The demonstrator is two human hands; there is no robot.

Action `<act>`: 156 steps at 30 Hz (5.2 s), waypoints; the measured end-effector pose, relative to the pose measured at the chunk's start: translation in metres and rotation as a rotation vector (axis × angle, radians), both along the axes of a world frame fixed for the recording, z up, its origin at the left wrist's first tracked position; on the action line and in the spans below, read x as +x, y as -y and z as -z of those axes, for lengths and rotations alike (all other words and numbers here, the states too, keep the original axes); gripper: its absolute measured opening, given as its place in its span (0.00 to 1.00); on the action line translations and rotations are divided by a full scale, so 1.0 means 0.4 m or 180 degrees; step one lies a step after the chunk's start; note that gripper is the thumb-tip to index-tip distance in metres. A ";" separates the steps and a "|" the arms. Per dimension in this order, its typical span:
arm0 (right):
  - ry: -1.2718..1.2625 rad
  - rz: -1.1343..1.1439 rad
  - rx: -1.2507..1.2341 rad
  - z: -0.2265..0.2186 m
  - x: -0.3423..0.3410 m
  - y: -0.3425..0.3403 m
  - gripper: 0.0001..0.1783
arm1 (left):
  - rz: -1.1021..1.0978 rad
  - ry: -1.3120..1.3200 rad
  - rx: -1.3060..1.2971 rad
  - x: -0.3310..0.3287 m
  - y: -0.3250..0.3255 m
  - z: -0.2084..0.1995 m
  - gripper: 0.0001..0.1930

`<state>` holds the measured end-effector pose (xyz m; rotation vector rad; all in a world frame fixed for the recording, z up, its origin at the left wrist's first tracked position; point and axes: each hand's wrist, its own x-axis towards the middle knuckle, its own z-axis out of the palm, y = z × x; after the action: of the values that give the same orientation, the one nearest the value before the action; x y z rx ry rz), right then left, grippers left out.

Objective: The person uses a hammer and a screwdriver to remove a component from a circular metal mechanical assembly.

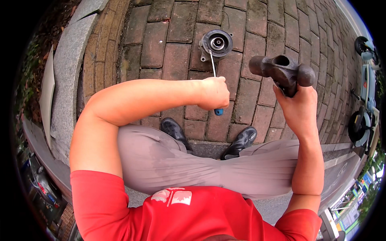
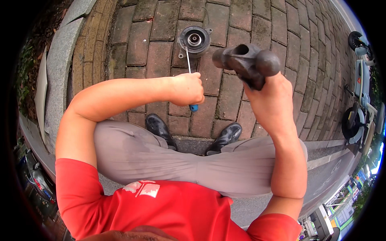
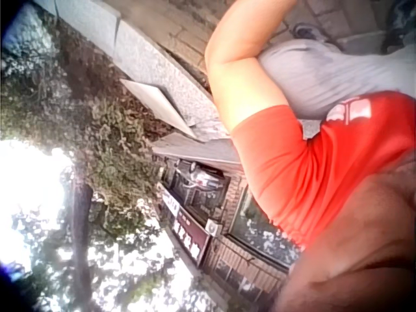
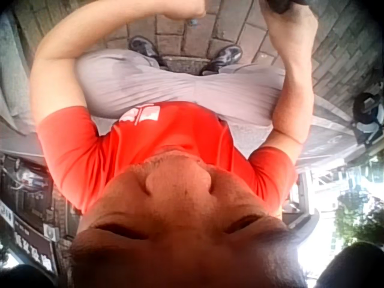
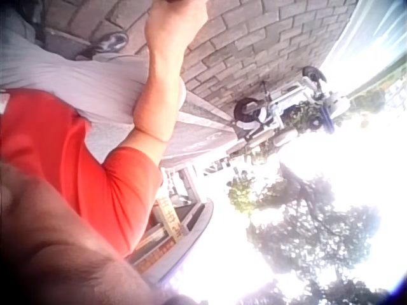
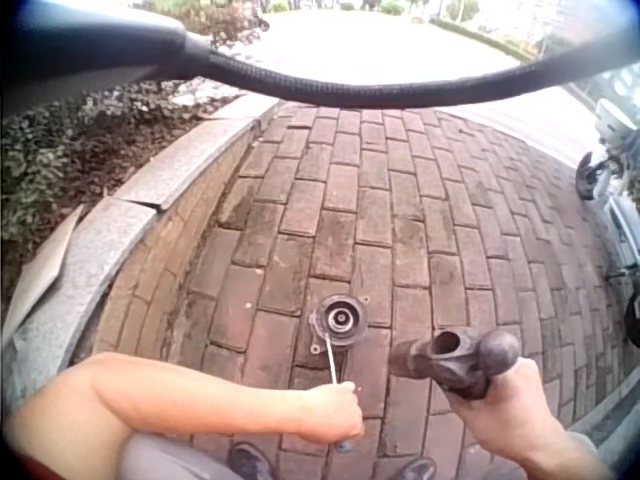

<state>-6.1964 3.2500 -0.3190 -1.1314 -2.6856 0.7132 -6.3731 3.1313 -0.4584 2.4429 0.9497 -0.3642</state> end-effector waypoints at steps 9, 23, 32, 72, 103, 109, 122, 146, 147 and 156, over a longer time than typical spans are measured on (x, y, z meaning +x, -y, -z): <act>-0.0004 0.0291 -0.0106 -0.029 -0.006 0.007 0.16 | -0.1135 0.1486 -0.0008 -0.053 -0.067 -0.070 0.09; 0.0050 0.0377 -0.0291 -0.047 0.017 0.012 0.17 | -0.1706 0.2131 0.0559 -0.038 -0.063 -0.045 0.11; -0.0595 0.0392 -0.0389 -0.036 0.063 0.009 0.23 | -0.1806 0.2259 0.0736 -0.048 -0.084 -0.054 0.12; -0.0522 -0.0619 0.0386 -0.033 0.161 0.047 0.19 | -0.1687 0.2335 0.0606 -0.070 -0.075 -0.055 0.11; -0.0552 -0.0700 0.0556 -0.034 0.107 0.052 0.22 | -0.1904 0.2879 0.0741 -0.100 -0.089 -0.051 0.09; 0.0093 -0.0411 0.0049 0.002 0.071 0.068 0.18 | -0.1799 0.2570 0.0628 -0.092 -0.071 -0.042 0.07; 0.0333 -0.0079 -0.0627 0.104 -0.031 -0.041 0.26 | -0.1066 0.1937 0.0663 -0.052 -0.040 -0.006 0.11; 0.0360 -0.0626 -0.0663 0.272 -0.182 -0.046 0.39 | 0.0059 0.1141 0.0097 -0.062 -0.019 0.031 0.07; 0.0366 -0.0642 -0.0641 0.273 -0.182 -0.047 0.39 | -0.0095 0.1270 0.0071 -0.062 -0.022 0.022 0.07; 0.0332 -0.0629 -0.0733 0.281 -0.176 -0.050 0.40 | -0.0950 0.1876 0.0282 -0.073 -0.042 -0.042 0.14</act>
<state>-6.2666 3.2701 -0.4315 -0.9821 -2.8913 1.0463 -6.4022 3.1482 -0.4416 2.2260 1.0411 0.4849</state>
